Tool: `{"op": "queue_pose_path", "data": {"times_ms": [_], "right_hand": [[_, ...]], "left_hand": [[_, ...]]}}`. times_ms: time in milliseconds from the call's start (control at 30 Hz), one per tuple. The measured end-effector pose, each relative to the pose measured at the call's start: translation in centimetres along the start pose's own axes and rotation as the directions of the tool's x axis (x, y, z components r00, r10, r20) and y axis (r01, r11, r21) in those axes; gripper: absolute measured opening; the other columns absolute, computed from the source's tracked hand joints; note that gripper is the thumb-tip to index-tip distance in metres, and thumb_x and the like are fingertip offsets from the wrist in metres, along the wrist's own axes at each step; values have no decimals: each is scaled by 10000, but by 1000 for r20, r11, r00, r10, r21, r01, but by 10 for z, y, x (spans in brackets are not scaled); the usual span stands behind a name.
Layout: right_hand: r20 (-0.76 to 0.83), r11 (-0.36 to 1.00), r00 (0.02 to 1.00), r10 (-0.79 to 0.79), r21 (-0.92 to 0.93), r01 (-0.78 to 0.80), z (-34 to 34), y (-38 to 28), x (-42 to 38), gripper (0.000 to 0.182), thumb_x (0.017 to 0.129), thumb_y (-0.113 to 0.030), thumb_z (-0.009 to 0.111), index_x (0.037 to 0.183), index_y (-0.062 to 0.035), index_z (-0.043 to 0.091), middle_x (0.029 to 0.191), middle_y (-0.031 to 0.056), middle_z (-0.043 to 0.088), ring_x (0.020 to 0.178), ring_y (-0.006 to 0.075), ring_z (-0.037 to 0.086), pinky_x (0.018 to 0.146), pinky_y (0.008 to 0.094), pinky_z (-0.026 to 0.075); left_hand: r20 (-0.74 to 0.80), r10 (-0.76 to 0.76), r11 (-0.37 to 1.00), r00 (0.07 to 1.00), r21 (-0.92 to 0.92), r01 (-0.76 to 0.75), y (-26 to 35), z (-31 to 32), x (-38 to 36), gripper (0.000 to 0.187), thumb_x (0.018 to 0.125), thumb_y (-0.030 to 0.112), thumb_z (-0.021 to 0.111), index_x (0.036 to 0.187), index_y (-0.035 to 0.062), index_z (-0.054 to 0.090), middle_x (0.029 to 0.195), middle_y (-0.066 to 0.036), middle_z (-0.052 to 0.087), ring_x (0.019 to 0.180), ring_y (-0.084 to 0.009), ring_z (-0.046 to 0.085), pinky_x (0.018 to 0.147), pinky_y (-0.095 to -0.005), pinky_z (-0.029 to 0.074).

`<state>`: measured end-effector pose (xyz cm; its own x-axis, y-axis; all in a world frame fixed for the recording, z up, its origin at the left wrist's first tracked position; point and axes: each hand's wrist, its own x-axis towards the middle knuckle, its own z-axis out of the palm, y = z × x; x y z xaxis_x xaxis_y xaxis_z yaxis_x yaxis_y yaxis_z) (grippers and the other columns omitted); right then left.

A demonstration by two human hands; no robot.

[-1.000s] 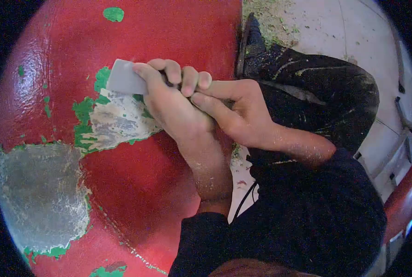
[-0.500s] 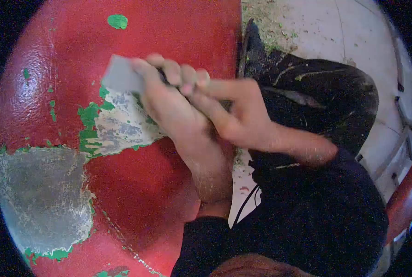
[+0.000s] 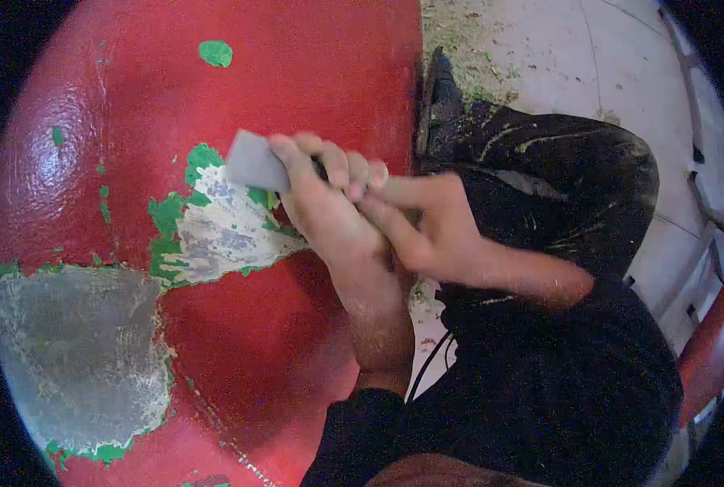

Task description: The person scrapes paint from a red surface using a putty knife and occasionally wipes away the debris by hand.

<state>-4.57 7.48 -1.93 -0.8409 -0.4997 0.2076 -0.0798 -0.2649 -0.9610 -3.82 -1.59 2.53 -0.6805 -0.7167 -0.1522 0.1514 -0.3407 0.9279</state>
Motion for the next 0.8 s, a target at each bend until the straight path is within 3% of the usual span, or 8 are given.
{"op": "queue_pose_path", "data": {"times_ms": [100, 300, 400, 533, 633, 733, 767, 800], "right_hand": [[-108, 998, 992, -61, 13, 63, 7, -1, 15, 145, 799, -167, 568, 831, -41, 635, 658, 206, 567, 599, 347, 610, 529, 357, 479], [39, 999, 999, -7, -36, 8, -3, 7, -5, 163, 810, -180, 559, 831, -38, 638, 651, 212, 558, 610, 360, 605, 537, 365, 476], [-65, 999, 997, -38, -20, 37, -2, 1, 19, 196, 821, -213, 548, 833, -42, 644, 662, 202, 573, 612, 345, 616, 554, 371, 481], [-18, 998, 997, -68, -17, 68, 1, 6, 1, 194, 814, -209, 550, 844, -42, 645, 678, 201, 577, 615, 347, 614, 556, 374, 482], [-1, 999, 1000, -26, -25, 26, 0, 5, 8, 184, 805, -197, 553, 876, -60, 654, 700, 203, 583, 620, 341, 617, 556, 377, 485], [-123, 993, 986, -110, 23, 113, 12, -10, 27, 177, 808, -197, 550, 863, -72, 664, 683, 200, 582, 613, 329, 623, 548, 372, 485], [-37, 991, 991, -132, -29, 131, 8, -11, 23, 138, 862, -79, 554, 902, 35, 621, 697, 157, 602, 751, 41, 524, 620, 274, 464], [38, 997, 997, -71, -25, 72, 1, -10, 11, 137, 861, -78, 553, 905, 33, 621, 698, 159, 600, 754, 40, 525, 621, 275, 465]], "left_hand": [[22, 26, 1000, 999, -1, -26, 10, 17, 12, 354, 934, 459, 413, 788, 140, 459, 521, 39, 316, 416, -80, 298, 422, -273, 344], [95, -9, 999, 995, -50, 13, -10, -14, 1, 362, 934, 454, 417, 776, 130, 452, 540, 30, 331, 445, -91, 318, 426, -278, 352], [-42, 38, 999, 998, -20, -39, 8, 28, 13, 357, 938, 447, 409, 778, 131, 454, 511, 29, 310, 409, -94, 299, 404, -282, 340], [118, -51, 992, 992, -109, 65, -8, -13, -1, 336, 937, 443, 418, 813, 134, 468, 545, 37, 315, 429, -91, 299, 426, -278, 351], [103, 44, 997, 994, -66, -38, -1, 3, 15, 325, 938, 428, 422, 789, 142, 463, 526, 47, 283, 431, -86, 304, 424, -276, 347], [89, 20, 997, 996, -71, -14, 21, 19, 23, 337, 934, 432, 432, 756, 146, 444, 504, 52, 256, 418, -83, 294, 412, -270, 336], [97, 1, 998, 995, -65, 5, 18, 11, 17, 341, 934, 431, 434, 746, 146, 436, 506, 52, 254, 419, -83, 290, 412, -266, 334], [115, -10, 998, 993, -67, 18, 14, 5, 10, 346, 933, 431, 436, 737, 145, 427, 507, 51, 251, 419, -83, 287, 412, -263, 331]]}}
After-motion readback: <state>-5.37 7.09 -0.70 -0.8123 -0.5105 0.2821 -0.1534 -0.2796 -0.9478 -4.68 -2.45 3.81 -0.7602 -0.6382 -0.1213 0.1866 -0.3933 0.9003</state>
